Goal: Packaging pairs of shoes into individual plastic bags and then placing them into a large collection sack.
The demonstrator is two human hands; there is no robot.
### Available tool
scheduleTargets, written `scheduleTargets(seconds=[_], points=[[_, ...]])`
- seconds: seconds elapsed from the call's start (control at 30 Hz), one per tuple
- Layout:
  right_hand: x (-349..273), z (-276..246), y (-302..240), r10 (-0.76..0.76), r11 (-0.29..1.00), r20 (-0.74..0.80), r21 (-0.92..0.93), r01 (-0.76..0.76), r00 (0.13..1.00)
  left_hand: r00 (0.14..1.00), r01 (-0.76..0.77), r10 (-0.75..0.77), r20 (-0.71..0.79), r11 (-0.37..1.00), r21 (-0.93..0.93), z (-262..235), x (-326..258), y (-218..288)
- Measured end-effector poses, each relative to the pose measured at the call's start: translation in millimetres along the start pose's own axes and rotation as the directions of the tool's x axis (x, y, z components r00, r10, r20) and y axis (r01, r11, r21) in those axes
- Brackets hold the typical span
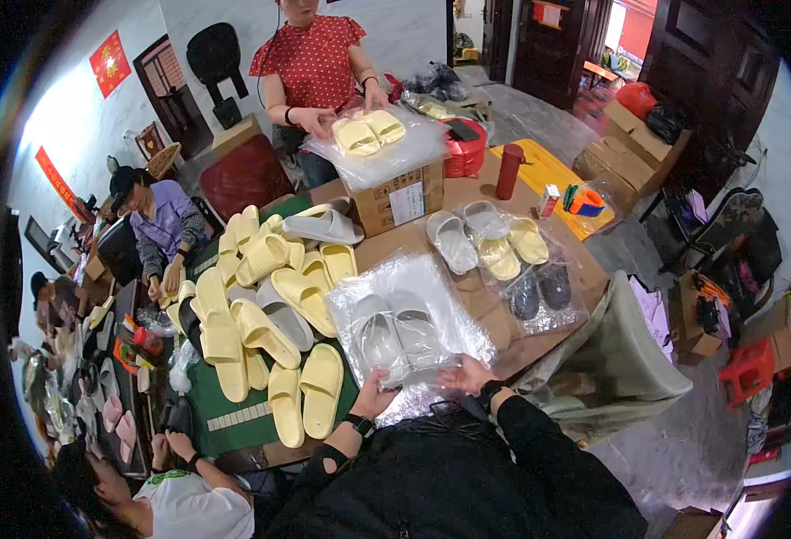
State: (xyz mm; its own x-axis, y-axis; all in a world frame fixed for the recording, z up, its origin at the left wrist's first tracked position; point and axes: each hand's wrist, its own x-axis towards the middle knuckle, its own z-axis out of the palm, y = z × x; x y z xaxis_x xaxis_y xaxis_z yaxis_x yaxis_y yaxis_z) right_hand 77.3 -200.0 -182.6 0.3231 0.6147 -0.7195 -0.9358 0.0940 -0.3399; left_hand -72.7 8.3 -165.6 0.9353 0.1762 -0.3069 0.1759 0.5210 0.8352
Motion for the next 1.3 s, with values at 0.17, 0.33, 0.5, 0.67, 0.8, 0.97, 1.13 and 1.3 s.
scheduleTargets(seconds=[0.17, 0.33, 0.5, 0.67, 0.8, 0.97, 1.13, 1.3], points=[[1, 12, 5, 0.074, 0.996, 0.090, 0.032, -0.077, 0.993, 0.975, 0.154, -0.216, -0.062, 0.843, -0.516, -5, 6, -10], [3, 3, 8, 0.112, 0.993, 0.094, -0.057, -0.107, 0.989, 0.998, -0.063, 0.059, -0.027, 0.981, -0.185, -13, 7, -26], [-22, 49, 12, 0.249, 0.936, 0.281, -0.315, -0.156, 0.927, 0.991, -0.133, 0.130, 0.040, 0.985, 0.110, -22, 10, -35], [-25, 73, 8, 0.097, 0.951, 0.129, -0.306, -0.054, 0.987, 0.931, 0.364, -0.341, 0.130, 0.899, -0.245, -4, 5, -27], [-8, 42, 5, -0.095, 0.931, 0.050, -0.349, 0.106, 0.994, 0.889, 0.442, -0.448, 0.095, 0.893, 0.081, 37, 0, -1], [-7, 25, -5, -0.268, 0.950, 0.096, -0.138, 0.279, 0.959, 0.845, 0.133, -0.408, 0.346, 0.787, 0.602, 55, -6, 9], [-18, 37, -21, -0.452, 0.758, -0.013, -0.533, 0.376, 0.892, 0.866, -0.497, -0.178, 0.467, -0.205, 0.843, 22, -8, -47], [-47, 75, -40, -0.527, 0.645, 0.090, -0.605, 0.467, 0.845, 0.860, -0.501, -0.116, 0.497, -0.376, 0.779, 28, -14, -37]])
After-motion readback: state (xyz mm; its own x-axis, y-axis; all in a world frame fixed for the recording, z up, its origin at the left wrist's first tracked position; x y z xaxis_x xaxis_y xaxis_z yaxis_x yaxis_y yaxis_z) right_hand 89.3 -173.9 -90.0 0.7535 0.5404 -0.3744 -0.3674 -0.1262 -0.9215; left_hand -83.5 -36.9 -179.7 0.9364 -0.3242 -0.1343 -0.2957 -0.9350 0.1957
